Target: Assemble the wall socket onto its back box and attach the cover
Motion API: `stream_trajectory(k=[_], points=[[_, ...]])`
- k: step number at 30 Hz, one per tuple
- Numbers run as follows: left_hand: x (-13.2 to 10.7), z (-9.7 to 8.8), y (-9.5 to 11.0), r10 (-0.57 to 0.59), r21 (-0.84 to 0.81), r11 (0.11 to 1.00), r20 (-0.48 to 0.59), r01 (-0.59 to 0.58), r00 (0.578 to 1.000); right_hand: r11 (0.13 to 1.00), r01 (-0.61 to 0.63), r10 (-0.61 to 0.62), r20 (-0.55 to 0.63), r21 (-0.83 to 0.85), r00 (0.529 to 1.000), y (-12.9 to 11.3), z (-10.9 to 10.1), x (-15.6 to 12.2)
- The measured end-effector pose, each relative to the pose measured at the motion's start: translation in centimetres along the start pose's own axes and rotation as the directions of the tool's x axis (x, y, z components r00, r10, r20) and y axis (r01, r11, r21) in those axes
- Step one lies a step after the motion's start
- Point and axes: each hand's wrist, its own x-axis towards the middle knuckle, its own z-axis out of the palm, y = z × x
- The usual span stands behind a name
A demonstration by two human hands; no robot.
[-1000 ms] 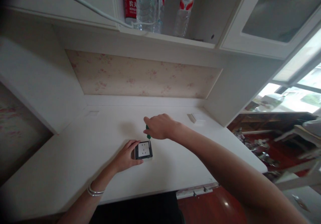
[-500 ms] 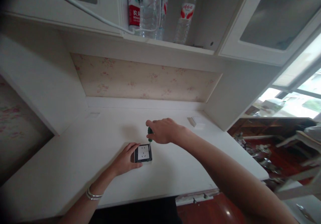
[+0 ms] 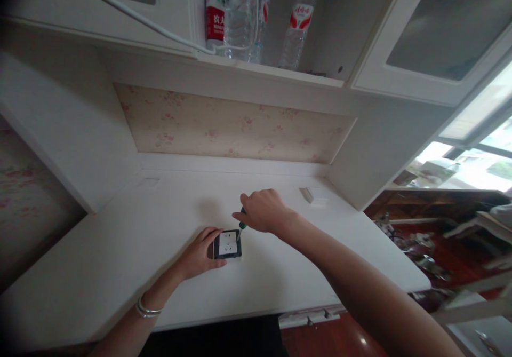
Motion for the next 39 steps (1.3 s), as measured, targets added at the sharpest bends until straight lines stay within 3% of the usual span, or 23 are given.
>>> stream_trajectory(k=[2, 6, 12, 18, 24, 29, 35, 39], points=[[-0.03, -0.04, 0.03, -0.005, -0.001, 1.0, 0.001, 0.005, 1.0, 1.0, -0.023, 0.023, 0.012, -0.01, 1.0, 0.06, -0.01, -0.04], [-0.09, -0.06, 0.05, -0.02, -0.001, 1.0, 0.004, 0.02, 1.0, 0.993, 0.051, -0.054, 0.023, 0.102, 0.998, 0.09, -0.09, -0.32], [-0.03, -0.04, 0.04, -0.009, -0.011, 1.0, -0.003, 0.009, 1.0, 0.995, -0.097, 0.097, 0.014, -0.015, 0.995, -0.61, 0.14, 0.07], [-0.04, 0.04, -0.1, -0.014, -0.008, 1.0, -0.006, 0.014, 1.0, 0.987, 0.041, -0.049, 0.044, 0.154, 0.998, -0.04, -0.03, -0.17], [0.01, 0.05, 0.01, -0.002, 0.006, 1.0, -0.016, 0.002, 1.0, 0.996, -0.085, 0.085, 0.006, 0.018, 0.996, -0.43, 0.12, 0.07], [0.02, 0.03, 0.06, -0.028, -0.017, 0.999, -0.003, 0.028, 1.0, 0.991, 0.04, -0.043, 0.019, 0.125, 0.999, -0.08, 0.1, -0.16], [-0.05, 0.0, 0.11, -0.022, -0.02, 1.0, -0.004, 0.022, 1.0, 0.998, -0.06, 0.061, -0.009, 0.019, 0.998, -0.38, 0.37, 0.19], [-0.06, 0.01, 0.06, -0.026, -0.025, 0.999, 0.002, 0.026, 1.0, 0.995, 0.056, -0.058, 0.019, 0.085, 0.998, -0.04, 0.1, 0.13]])
